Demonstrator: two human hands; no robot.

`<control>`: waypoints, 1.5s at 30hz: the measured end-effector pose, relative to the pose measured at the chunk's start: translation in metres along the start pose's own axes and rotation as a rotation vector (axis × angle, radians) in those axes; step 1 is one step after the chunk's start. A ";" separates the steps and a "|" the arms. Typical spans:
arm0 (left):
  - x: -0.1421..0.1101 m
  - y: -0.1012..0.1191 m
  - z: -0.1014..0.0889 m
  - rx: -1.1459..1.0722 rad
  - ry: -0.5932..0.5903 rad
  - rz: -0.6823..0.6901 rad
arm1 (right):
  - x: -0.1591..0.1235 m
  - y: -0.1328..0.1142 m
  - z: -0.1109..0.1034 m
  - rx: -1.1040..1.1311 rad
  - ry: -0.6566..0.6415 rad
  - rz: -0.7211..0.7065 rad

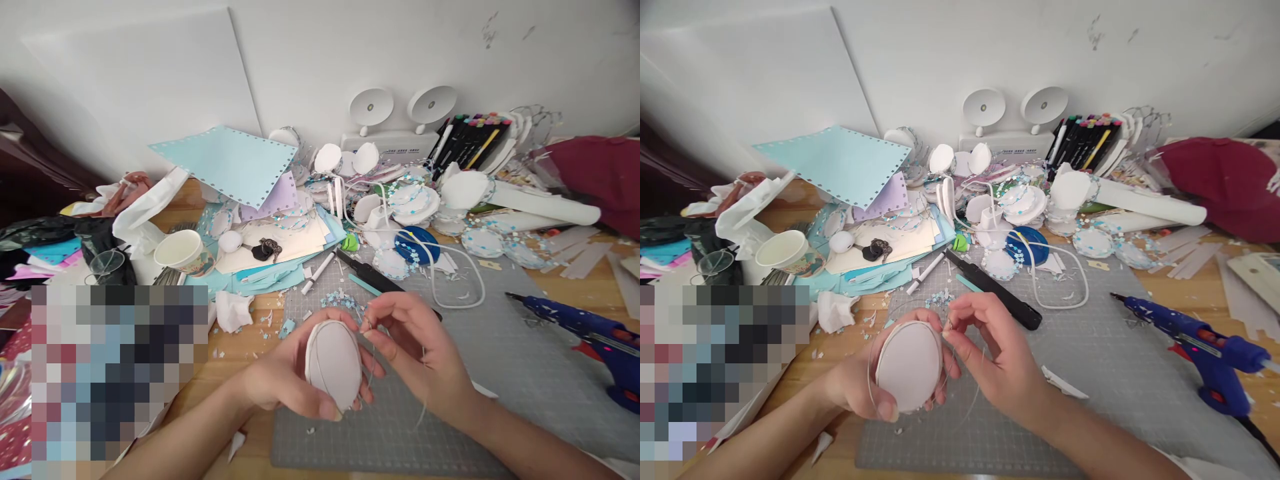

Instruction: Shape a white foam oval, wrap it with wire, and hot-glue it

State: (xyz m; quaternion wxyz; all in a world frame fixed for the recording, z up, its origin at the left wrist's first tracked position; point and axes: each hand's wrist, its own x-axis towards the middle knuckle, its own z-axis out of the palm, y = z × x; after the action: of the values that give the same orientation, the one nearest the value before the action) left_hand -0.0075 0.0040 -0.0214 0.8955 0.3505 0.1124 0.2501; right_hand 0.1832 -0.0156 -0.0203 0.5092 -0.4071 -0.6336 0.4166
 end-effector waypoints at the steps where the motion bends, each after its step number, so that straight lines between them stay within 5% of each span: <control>1: 0.000 -0.001 0.000 0.015 0.004 -0.001 | 0.000 0.001 0.000 -0.004 0.005 -0.018; 8: -0.001 -0.005 -0.004 0.140 0.028 0.021 | 0.000 0.002 0.000 -0.062 0.000 -0.087; 13: -0.001 -0.004 -0.005 0.251 0.147 0.130 | 0.003 -0.004 -0.004 0.124 0.108 0.112; 17: 0.000 0.000 -0.004 0.326 0.274 0.200 | 0.003 -0.009 -0.006 0.185 -0.110 0.330; 20: 0.001 0.003 -0.001 0.361 0.318 0.197 | -0.001 -0.009 -0.004 0.110 -0.255 0.328; 35: -0.002 0.010 0.003 0.033 0.278 0.232 | 0.005 -0.011 -0.014 0.475 -0.177 0.473; 45: -0.002 0.007 -0.001 0.098 0.248 0.208 | 0.003 -0.014 -0.010 0.348 -0.267 0.454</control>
State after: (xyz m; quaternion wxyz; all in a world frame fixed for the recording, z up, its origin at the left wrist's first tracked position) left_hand -0.0116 0.0076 -0.0173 0.8260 0.3699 0.1971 0.3769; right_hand 0.1912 -0.0159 -0.0052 0.3778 -0.3864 -0.5070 0.6716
